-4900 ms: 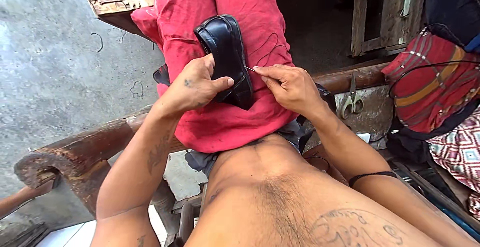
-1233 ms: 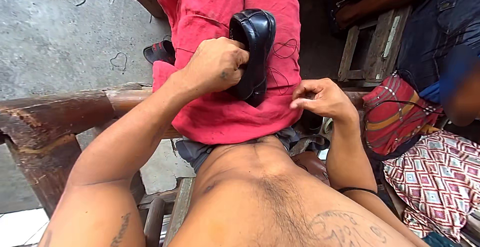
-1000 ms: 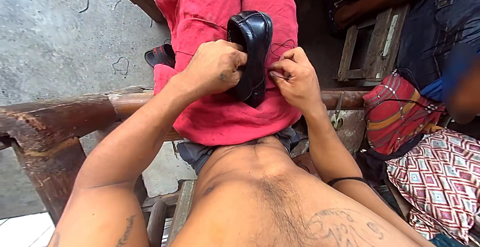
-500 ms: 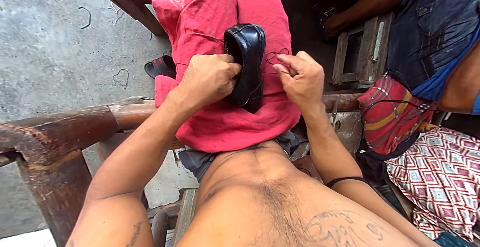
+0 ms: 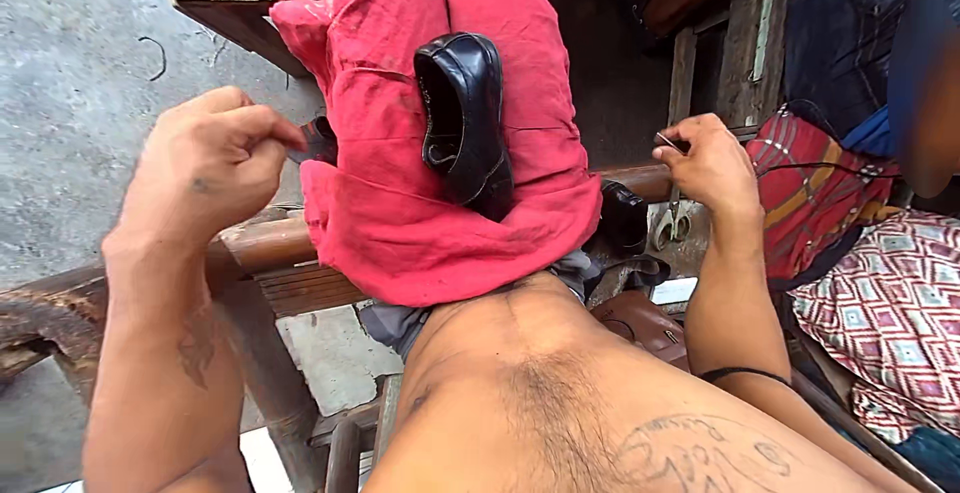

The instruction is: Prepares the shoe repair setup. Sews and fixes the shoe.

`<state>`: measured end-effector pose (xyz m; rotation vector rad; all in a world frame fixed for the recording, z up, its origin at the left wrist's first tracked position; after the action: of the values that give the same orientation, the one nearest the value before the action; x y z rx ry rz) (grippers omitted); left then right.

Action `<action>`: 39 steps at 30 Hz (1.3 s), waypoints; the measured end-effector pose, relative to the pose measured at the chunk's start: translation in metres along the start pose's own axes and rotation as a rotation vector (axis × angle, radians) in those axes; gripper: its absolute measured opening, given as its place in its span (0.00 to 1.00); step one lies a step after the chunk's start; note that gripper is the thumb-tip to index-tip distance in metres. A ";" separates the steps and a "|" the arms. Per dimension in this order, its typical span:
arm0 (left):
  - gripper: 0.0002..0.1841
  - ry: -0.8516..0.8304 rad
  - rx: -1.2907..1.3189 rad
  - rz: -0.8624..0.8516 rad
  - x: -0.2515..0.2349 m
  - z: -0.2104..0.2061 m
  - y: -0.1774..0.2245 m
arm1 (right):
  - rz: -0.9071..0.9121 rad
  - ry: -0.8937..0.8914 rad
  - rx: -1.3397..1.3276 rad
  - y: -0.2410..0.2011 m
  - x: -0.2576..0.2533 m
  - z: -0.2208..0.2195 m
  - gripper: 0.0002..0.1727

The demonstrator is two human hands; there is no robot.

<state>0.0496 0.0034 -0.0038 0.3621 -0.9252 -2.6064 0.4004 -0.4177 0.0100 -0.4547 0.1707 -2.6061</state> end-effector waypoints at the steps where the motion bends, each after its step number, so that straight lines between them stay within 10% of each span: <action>1: 0.14 -0.005 0.226 -0.034 -0.001 -0.002 0.004 | 0.060 0.069 -0.122 -0.014 0.003 -0.003 0.20; 6: 0.16 -0.243 1.202 -0.106 -0.038 -0.043 0.082 | 0.559 0.091 -0.510 -0.141 0.022 -0.043 0.37; 10: 0.13 -0.155 0.787 0.075 -0.040 -0.033 0.088 | 0.540 -0.070 -0.412 -0.152 0.018 -0.044 0.17; 16: 0.19 -0.009 0.025 -0.029 -0.035 -0.049 0.103 | 0.370 -0.265 -1.499 -0.150 0.019 -0.040 0.14; 19: 0.19 0.050 -0.206 -0.129 -0.031 -0.057 0.106 | 0.263 0.070 -0.871 -0.159 0.018 -0.048 0.10; 23: 0.18 0.007 -0.368 -0.141 -0.009 -0.042 0.104 | 0.289 0.178 -0.396 -0.171 0.022 -0.060 0.31; 35: 0.17 -0.039 -0.022 0.125 0.092 -0.032 0.099 | 0.284 -0.045 -0.224 -0.195 0.014 -0.056 0.27; 39: 0.18 0.004 0.157 0.118 0.045 -0.029 0.095 | 0.302 0.007 -0.775 -0.170 0.004 -0.056 0.15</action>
<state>0.0414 -0.0998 0.0306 0.3418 -1.1181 -2.4336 0.3028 -0.2690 -0.0079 -0.6133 1.1717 -2.1614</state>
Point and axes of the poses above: each hand's wrist, its own x-axis away from the middle knuckle, its own z-axis out of the back of the hand, y = z × x, the point moved 2 cm from there along -x, towards the middle knuckle, and after that the axes turned 11 degrees about y, right-handed, at the moved point
